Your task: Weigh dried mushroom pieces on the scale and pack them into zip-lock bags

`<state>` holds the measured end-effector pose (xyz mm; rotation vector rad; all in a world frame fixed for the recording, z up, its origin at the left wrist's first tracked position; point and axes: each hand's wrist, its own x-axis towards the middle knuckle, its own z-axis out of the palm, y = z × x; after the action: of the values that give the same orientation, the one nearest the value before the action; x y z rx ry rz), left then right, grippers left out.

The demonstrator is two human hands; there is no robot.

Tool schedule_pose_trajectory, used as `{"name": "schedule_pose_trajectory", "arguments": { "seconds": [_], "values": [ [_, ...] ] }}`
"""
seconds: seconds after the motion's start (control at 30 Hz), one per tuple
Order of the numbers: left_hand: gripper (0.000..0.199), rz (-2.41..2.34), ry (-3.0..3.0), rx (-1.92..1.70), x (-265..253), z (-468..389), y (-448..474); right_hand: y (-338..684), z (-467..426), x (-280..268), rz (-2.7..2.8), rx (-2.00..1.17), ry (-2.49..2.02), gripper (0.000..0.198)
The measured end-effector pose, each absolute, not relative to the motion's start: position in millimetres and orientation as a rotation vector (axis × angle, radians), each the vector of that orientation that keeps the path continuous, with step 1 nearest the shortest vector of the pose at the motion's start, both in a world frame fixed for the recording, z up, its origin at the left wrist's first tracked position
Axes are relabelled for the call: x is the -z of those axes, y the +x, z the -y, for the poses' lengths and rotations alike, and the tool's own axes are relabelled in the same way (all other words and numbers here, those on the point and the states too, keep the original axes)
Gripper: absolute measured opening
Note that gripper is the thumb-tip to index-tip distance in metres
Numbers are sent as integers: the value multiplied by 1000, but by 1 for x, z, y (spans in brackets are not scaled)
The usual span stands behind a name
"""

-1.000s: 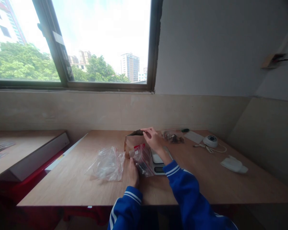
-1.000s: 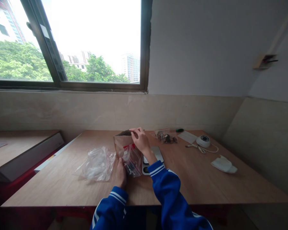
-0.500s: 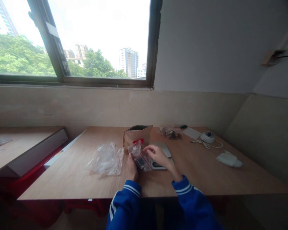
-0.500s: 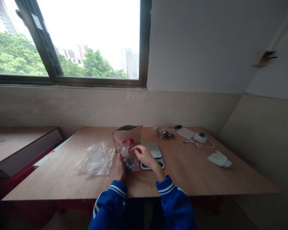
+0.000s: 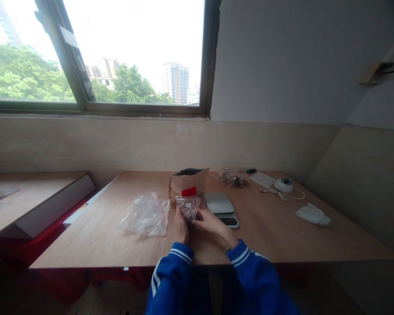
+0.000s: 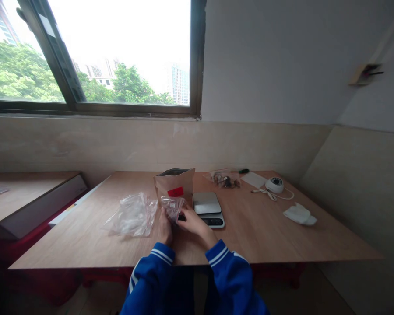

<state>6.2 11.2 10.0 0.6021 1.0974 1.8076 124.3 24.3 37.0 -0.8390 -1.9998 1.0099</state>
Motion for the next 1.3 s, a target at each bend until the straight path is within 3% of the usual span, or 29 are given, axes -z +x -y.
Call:
{"name": "schedule_pose_trajectory", "arguments": {
  "seconds": [0.23, 0.53, 0.67, 0.9, 1.0, 1.3],
  "values": [
    [56, -990, 560, -1753, -2, -15, 7, 137, -22, -42, 1921, -1143, -959, 12],
    [56, -927, 495, -1728, 1, -17, 9, 138, -41, -149, 1706, -629, -772, 13],
    [58, -947, 489, -1756, 0, -15, 8, 110, -56, -173, 1738, -432, -762, 11],
    [52, -940, 467, -1749, 5, -20, 6, 92, -54, -159, 1853, -383, -724, 26],
    [55, -912, 481, -1725, 6, -21, 7, 107, -40, -146, 1690, -442, -738, 23],
    [58, -966, 554, -1697, 4, -17, 8, 140, -22, -61, 1801, -1072, -1049, 19]
  ]
}}
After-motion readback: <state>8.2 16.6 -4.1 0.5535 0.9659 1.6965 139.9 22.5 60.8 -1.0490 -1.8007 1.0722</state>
